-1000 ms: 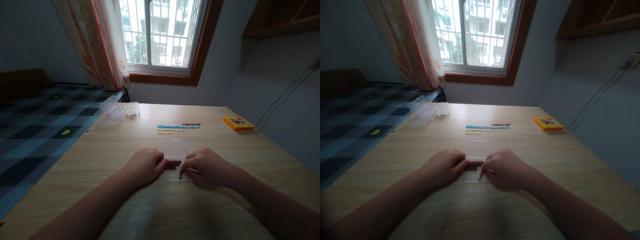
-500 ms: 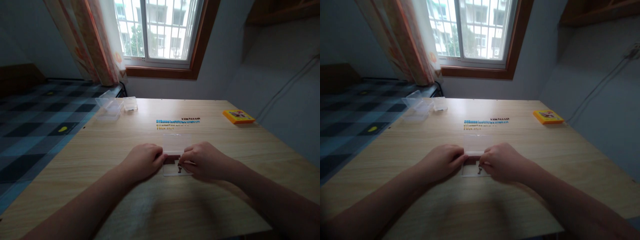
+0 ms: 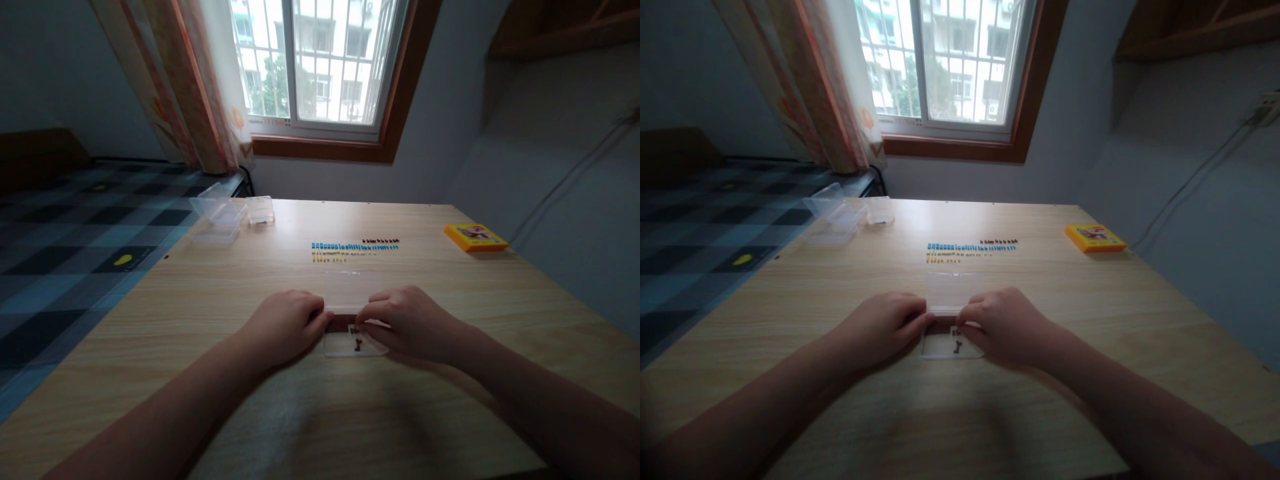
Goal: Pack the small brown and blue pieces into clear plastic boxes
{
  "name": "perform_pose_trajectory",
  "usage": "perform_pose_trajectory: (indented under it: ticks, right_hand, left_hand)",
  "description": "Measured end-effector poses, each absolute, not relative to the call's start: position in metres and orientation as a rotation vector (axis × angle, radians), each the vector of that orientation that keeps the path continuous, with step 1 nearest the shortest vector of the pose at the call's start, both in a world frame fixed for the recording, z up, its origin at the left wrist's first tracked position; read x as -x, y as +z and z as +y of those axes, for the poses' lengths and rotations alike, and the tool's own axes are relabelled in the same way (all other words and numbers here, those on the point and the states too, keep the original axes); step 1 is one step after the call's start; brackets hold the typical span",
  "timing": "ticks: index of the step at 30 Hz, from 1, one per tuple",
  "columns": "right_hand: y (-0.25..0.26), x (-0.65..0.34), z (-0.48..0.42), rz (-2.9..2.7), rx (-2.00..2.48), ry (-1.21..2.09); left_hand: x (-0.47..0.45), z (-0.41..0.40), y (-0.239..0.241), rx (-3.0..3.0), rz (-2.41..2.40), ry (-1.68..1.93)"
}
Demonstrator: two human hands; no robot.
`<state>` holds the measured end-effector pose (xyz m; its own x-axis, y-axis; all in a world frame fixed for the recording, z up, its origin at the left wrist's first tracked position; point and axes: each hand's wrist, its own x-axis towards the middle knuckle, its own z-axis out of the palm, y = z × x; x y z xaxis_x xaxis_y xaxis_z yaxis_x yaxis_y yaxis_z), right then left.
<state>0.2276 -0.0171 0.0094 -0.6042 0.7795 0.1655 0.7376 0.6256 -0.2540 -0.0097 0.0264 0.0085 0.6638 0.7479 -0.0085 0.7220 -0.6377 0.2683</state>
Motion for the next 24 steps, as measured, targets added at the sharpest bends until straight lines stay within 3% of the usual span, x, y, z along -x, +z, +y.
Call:
perform_pose_trajectory:
  ticks: [17,24]
  right_hand:
    - [0.0064,-0.2268,-0.0213,-2.652,1.011,0.379]
    - [0.0089,-0.2337,-0.0173,-2.652,1.041,0.276]
  left_hand:
    - [0.0098,0.0251,0.0096,-2.631,1.193,0.142]
    - [0.0101,0.0250,0.0097,-2.635,1.186,0.146]
